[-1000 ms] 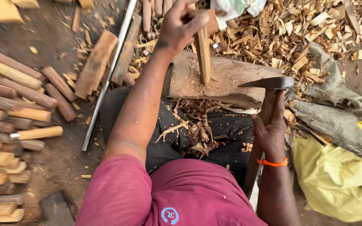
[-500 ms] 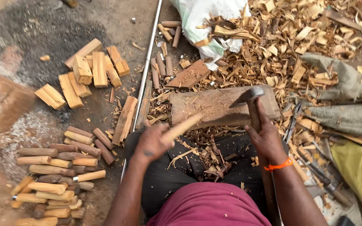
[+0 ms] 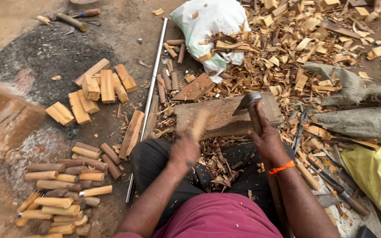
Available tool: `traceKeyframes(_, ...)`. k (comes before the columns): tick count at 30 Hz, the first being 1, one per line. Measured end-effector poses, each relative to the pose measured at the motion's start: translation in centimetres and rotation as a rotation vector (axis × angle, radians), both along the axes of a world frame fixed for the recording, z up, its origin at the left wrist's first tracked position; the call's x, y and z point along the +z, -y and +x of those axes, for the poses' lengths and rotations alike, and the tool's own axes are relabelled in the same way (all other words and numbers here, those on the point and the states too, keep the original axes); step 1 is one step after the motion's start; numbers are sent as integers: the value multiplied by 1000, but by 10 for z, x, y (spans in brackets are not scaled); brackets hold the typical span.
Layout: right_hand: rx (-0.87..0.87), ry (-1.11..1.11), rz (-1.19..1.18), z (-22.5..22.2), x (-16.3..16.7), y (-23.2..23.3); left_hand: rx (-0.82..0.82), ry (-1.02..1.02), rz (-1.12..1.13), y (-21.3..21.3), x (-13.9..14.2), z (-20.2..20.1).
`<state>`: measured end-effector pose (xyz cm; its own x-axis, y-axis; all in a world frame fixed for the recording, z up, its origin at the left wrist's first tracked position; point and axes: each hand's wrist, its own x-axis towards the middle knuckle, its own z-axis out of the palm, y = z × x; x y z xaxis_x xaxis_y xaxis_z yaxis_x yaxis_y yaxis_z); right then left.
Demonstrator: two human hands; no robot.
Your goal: The person is sitting on the ground and using a hammer and chisel to carve a small wooden piece. They repeatedly strike the chisel to shape the wood, with wood shavings accumulating around the work area.
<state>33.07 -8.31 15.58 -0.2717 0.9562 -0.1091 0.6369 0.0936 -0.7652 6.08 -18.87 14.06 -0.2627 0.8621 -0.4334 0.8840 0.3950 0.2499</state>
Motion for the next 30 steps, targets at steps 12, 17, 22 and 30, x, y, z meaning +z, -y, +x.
traceKeyframes(12,2,-32,-28,1,-3,0,367,1468,238,60,-9,-8)
traceKeyframes(17,91,-150,153,7,-18,8,168,2093,448,66,16,-50)
traceKeyframes(22,225,-212,352,4,-14,18,96,2059,539,44,10,-63)
traceKeyframes(30,70,-203,87,-2,1,22,15,1758,728,-42,-8,-73)
